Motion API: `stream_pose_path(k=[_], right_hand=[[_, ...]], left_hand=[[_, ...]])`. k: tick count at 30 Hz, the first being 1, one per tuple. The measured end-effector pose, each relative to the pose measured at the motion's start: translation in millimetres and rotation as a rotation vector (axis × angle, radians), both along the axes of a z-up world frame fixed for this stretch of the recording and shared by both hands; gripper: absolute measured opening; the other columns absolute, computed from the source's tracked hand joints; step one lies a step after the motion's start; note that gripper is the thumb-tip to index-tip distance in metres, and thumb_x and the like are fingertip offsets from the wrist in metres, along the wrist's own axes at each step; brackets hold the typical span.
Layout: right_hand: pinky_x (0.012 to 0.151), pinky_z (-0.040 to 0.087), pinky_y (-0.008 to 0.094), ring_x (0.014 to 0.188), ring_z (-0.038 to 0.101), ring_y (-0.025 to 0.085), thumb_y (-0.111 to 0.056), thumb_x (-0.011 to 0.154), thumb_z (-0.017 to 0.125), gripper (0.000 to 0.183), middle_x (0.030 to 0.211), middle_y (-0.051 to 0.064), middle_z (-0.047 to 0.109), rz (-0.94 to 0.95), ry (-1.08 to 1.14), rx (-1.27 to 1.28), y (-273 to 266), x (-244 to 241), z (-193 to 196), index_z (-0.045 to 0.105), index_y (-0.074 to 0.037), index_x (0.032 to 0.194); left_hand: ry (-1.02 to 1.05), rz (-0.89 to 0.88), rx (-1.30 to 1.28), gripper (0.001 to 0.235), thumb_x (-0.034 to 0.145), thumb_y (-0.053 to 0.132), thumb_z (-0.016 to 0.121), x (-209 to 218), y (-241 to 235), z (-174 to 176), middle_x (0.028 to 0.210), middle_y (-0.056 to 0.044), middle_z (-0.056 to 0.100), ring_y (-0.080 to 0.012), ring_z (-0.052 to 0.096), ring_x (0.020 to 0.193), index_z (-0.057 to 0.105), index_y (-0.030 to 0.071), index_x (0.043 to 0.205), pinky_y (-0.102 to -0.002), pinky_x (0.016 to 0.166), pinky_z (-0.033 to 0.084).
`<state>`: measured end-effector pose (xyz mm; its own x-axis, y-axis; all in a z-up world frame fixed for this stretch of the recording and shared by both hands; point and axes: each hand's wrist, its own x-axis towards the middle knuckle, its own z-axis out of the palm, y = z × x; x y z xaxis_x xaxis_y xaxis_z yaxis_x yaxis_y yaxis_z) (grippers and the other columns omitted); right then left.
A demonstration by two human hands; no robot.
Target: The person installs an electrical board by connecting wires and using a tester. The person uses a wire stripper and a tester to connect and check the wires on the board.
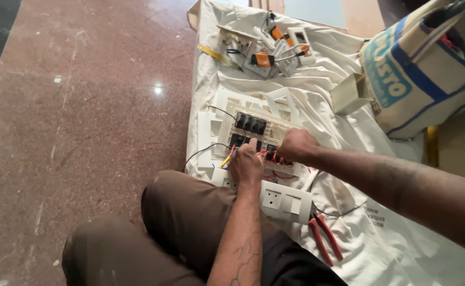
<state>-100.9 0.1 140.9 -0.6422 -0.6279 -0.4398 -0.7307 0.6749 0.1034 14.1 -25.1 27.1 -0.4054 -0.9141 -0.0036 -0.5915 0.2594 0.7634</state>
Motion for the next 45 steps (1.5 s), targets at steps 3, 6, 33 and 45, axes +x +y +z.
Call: stream_pose_path(k=[3, 6, 33, 45], right_hand=[[0.073, 0.058, 0.046, 0.081, 0.074, 0.035, -0.031, 0.091, 0.071, 0.030, 0.088, 0.022, 0.073, 0.163, -0.019, 0.083, 18.7, -15.9, -11.3, 0.072, -0.001, 0.087], [0.062, 0.059, 0.037, 0.073, 0.074, 0.027, -0.017, 0.094, 0.067, 0.020, 0.079, 0.018, 0.071, 0.867, 0.108, 0.057, 23.4, -31.5, -26.7, 0.071, 0.000, 0.085], [0.050, 0.056, 0.036, 0.062, 0.070, 0.024, -0.014, 0.080, 0.066, 0.012, 0.067, 0.009, 0.068, 1.705, 0.389, 0.001, 31.4, -30.4, -9.8, 0.067, -0.008, 0.070], [0.067, 0.058, 0.047, 0.071, 0.071, 0.036, -0.019, 0.073, 0.071, 0.013, 0.079, 0.019, 0.072, 0.473, 0.076, 0.019, 15.0, 11.1, 1.5, 0.077, -0.008, 0.077]], left_hand=[[0.015, -0.009, 0.004, 0.031, 0.086, 0.016, 0.073, 2.7, 3.3, 6.8, 0.098, -0.012, 0.074, -0.0375, 0.072, 0.091, 0.072, 0.016, 0.117, -0.051, 0.075, 0.056], [0.015, -0.011, 0.032, 0.037, 0.082, 0.016, 0.076, 8.0, 4.5, 10.2, 0.098, -0.012, 0.074, -0.0377, 0.071, 0.090, 0.072, 0.016, 0.118, -0.050, 0.076, 0.056], [0.016, -0.030, 0.001, 0.013, 0.080, 0.020, 0.075, 11.1, -0.4, 11.4, 0.088, -0.017, 0.074, -0.0393, 0.072, 0.086, 0.073, 0.011, 0.089, -0.051, 0.077, 0.056], [-0.020, -0.042, 0.011, 0.012, 0.083, 0.016, 0.071, 3.1, -0.6, 4.2, 0.093, -0.016, 0.074, -0.0384, 0.072, 0.088, 0.073, 0.009, 0.092, -0.050, 0.079, 0.056]])
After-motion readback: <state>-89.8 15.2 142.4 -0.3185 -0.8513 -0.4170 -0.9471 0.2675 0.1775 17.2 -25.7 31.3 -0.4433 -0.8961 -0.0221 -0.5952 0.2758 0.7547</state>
